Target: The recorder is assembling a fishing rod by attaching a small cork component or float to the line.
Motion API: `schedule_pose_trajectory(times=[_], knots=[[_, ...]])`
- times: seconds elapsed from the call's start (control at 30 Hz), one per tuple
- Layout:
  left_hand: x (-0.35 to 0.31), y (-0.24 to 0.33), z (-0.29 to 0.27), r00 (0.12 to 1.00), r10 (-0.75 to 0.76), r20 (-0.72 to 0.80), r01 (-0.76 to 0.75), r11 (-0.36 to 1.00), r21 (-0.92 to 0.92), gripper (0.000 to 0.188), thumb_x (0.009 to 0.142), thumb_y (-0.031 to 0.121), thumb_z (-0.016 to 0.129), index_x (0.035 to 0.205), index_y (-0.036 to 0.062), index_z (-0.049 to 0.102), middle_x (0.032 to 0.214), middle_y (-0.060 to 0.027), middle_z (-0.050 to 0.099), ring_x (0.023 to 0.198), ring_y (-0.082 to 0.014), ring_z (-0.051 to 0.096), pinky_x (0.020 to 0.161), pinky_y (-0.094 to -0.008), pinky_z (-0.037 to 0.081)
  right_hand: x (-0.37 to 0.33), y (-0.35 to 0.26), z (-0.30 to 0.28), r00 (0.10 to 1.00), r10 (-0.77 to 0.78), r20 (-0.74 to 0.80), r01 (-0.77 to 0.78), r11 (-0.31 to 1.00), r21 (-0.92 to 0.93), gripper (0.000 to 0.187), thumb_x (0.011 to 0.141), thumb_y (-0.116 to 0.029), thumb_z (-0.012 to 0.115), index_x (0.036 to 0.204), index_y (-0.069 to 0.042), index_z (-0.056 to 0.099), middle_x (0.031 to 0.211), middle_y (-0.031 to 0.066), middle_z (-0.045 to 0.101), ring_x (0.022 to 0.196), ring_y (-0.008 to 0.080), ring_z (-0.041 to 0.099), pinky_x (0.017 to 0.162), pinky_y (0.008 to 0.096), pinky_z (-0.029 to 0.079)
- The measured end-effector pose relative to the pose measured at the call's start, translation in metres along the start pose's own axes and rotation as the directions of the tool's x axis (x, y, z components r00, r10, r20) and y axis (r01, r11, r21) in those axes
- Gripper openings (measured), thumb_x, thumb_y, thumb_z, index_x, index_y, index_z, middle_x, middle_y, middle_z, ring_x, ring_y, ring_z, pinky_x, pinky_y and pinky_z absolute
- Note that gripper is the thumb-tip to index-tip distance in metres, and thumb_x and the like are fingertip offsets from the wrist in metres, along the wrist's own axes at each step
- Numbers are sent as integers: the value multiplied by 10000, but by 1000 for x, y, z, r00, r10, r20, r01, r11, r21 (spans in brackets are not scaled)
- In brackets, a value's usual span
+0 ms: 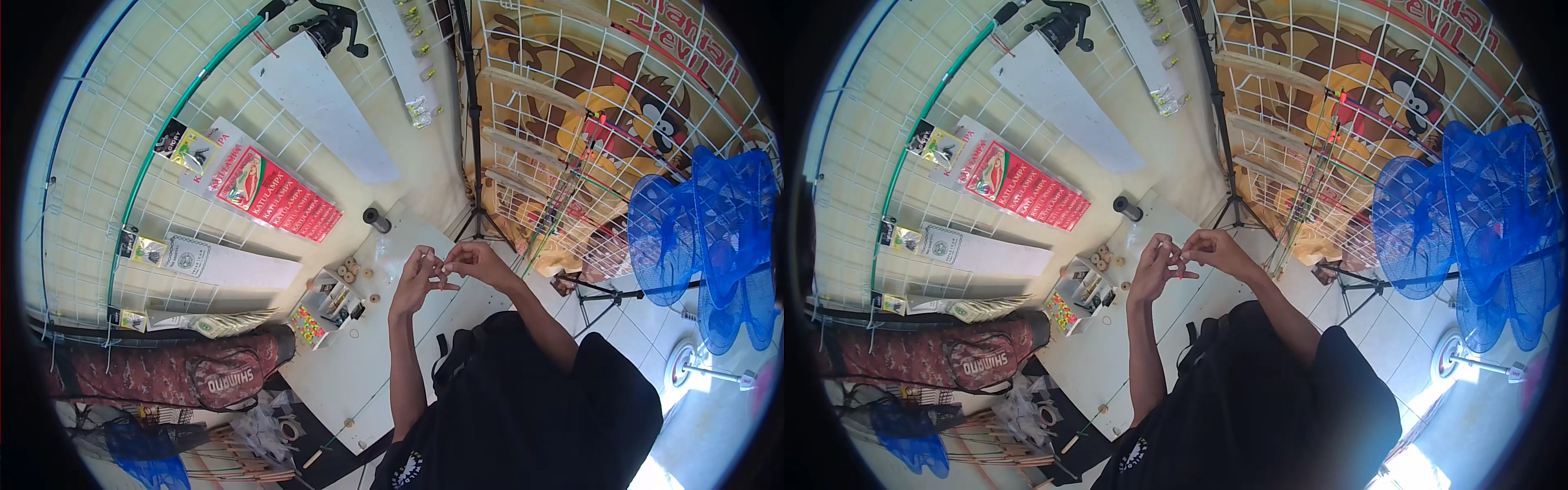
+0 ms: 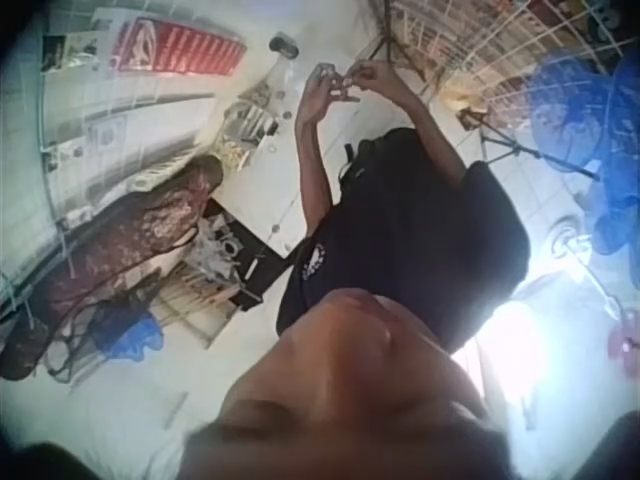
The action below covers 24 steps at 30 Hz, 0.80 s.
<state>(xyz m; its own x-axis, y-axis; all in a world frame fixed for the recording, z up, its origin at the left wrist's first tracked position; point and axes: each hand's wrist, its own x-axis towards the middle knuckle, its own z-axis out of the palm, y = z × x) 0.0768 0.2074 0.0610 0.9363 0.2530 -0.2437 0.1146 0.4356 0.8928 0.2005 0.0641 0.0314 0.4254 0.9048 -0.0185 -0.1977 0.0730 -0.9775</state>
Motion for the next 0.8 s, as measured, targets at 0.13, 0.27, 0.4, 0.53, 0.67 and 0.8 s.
schedule_pose_trajectory(times=[0.13,0.27,0.4,0.53,0.67,0.8], knots=[[-3,-2,-3,1000,-6,23,6,1000,20,197,1031,249,454,998,55,446,848,-67,526,669,-132,563,771,-481,613,0,3,1,992,125,21,-127,982,141,213,905,-267,685,931,-58,656,778,-11,638,696,53,545,615,218,402],[-6,-2,-6,999,-15,34,14,999,39,173,1011,210,505,978,43,473,867,-71,533,683,-137,567,800,-471,608,3,3,-3,977,180,115,-196,969,151,232,908,-300,674,901,-69,666,714,-37,574,639,54,487,593,218,382],[-9,-3,-12,994,55,93,-66,991,115,111,975,118,556,949,21,510,887,-69,552,715,-135,582,814,-452,605,4,1,-6,966,219,138,-234,967,101,222,899,-287,684,882,-66,672,720,-39,576,643,50,487,589,218,376],[-11,0,-10,989,71,129,-98,972,213,88,964,96,579,967,14,548,888,-29,529,686,-102,534,799,-388,607,3,-2,-5,981,153,119,-157,987,23,187,882,-231,708,883,-48,671,756,-30,610,686,42,518,612,217,398],[-10,0,-7,992,92,91,-109,974,200,128,967,122,582,1010,6,550,894,-38,535,685,-104,541,776,-381,610,4,-3,-4,999,15,49,-11,997,-83,177,871,-197,720,884,-31,661,783,-23,634,705,39,543,633,215,418],[-8,2,-1,996,74,-55,-65,987,150,230,974,206,575,1028,-15,539,882,-71,552,671,-137,593,735,-415,621,2,-3,-2,998,-64,-2,61,955,-291,163,861,-179,719,890,-32,655,763,-23,626,650,39,512,600,219,404]])
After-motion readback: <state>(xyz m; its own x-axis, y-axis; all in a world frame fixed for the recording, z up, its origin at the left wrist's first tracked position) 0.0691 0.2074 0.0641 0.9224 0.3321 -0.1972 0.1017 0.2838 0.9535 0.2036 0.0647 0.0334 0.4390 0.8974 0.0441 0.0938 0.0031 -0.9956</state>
